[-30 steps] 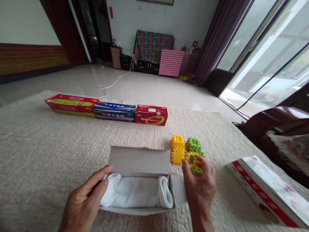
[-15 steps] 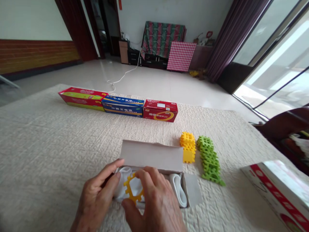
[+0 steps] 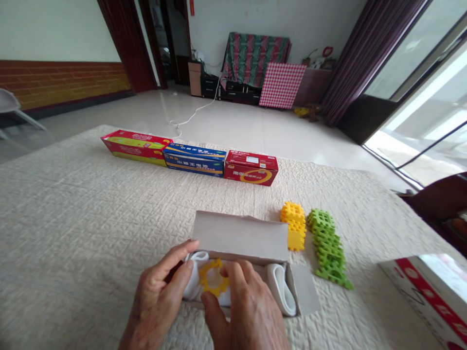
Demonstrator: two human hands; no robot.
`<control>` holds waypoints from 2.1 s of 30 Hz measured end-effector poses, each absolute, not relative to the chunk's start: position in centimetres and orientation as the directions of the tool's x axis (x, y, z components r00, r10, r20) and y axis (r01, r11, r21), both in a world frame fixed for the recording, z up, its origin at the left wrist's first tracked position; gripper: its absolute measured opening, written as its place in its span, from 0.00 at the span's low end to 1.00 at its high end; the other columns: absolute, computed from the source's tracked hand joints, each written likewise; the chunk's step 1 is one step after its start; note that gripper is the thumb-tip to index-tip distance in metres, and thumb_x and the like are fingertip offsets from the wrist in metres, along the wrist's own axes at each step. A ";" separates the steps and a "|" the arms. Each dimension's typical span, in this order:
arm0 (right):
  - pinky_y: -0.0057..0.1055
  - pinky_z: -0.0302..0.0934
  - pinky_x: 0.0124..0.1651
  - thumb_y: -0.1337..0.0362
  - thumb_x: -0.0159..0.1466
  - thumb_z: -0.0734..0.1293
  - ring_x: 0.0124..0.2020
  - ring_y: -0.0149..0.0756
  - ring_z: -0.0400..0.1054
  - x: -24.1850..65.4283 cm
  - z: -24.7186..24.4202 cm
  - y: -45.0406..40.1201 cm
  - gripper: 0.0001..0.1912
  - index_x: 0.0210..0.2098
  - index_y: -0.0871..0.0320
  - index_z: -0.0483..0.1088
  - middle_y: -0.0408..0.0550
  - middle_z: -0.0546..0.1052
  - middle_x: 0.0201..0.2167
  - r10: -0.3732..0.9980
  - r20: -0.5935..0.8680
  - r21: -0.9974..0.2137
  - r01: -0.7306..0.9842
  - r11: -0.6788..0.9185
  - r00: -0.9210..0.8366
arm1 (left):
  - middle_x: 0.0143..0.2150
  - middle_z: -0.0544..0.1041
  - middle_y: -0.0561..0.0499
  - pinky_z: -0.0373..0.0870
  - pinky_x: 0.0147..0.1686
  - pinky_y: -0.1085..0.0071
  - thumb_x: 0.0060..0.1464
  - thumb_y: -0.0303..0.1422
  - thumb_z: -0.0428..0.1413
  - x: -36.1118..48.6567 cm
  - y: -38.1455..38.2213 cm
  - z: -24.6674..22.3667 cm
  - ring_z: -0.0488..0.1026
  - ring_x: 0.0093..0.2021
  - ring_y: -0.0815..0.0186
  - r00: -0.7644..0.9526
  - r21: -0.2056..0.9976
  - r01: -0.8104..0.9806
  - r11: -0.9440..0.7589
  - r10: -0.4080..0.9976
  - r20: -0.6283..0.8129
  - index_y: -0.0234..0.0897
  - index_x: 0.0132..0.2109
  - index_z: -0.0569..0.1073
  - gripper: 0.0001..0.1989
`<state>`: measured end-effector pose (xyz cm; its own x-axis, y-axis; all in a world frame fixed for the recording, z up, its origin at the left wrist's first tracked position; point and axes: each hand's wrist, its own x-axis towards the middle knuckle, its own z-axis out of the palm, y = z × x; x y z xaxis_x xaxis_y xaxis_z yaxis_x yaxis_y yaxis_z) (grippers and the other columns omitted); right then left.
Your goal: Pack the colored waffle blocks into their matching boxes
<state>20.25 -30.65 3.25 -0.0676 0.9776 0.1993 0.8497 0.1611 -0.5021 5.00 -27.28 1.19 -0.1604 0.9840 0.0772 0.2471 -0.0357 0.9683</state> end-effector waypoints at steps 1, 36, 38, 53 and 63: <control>0.30 0.61 0.30 0.59 0.61 0.63 0.31 0.38 0.71 20.3 3.2 -30.7 0.06 0.36 0.53 0.67 0.46 0.75 0.33 0.979 0.189 -0.477 0.865 0.156 -0.072 | 0.46 0.81 0.47 0.74 0.47 0.69 0.51 0.33 0.53 5.0 -27.3 1.2 0.77 0.47 0.59 -0.157 0.967 0.253 -0.042 0.984 0.083 0.38 0.44 0.80 0.15; 0.28 0.47 0.28 0.63 0.65 0.55 0.29 0.33 0.70 20.5 4.3 -29.7 0.16 0.27 0.54 0.72 0.47 0.75 0.31 0.960 -0.262 -0.360 0.933 -0.002 -0.099 | 0.46 0.81 0.50 0.75 0.46 0.72 0.52 0.38 0.55 4.3 -27.3 -0.3 0.78 0.46 0.59 -0.135 0.924 0.376 -0.074 0.982 0.134 0.41 0.45 0.81 0.15; 0.29 0.47 0.28 0.62 0.65 0.55 0.29 0.34 0.70 20.5 4.1 -29.6 0.17 0.27 0.54 0.72 0.47 0.76 0.31 0.956 -0.271 -0.344 0.939 0.016 -0.116 | 0.45 0.81 0.50 0.75 0.45 0.73 0.52 0.37 0.54 4.5 -27.4 -0.1 0.79 0.46 0.59 -0.137 0.923 0.375 -0.087 0.980 0.148 0.41 0.44 0.81 0.15; 0.30 0.45 0.28 0.64 0.64 0.57 0.28 0.35 0.69 19.8 3.8 -29.9 0.13 0.30 0.50 0.73 0.43 0.75 0.27 0.987 -0.141 -0.326 0.945 0.023 -0.072 | 0.47 0.81 0.51 0.74 0.47 0.72 0.49 0.41 0.56 4.1 -27.3 -0.7 0.77 0.48 0.58 -0.166 0.932 0.362 -0.009 0.983 0.074 0.43 0.44 0.81 0.16; 0.28 0.58 0.29 0.56 0.66 0.56 0.27 0.32 0.69 25.8 7.6 -30.5 0.16 0.30 0.53 0.72 0.45 0.76 0.27 0.942 0.272 -0.580 0.814 -0.002 0.196 | 0.46 0.81 0.53 0.73 0.48 0.72 0.49 0.41 0.57 4.0 -27.4 0.0 0.77 0.49 0.58 -0.228 0.946 0.318 0.065 0.974 0.010 0.44 0.44 0.81 0.16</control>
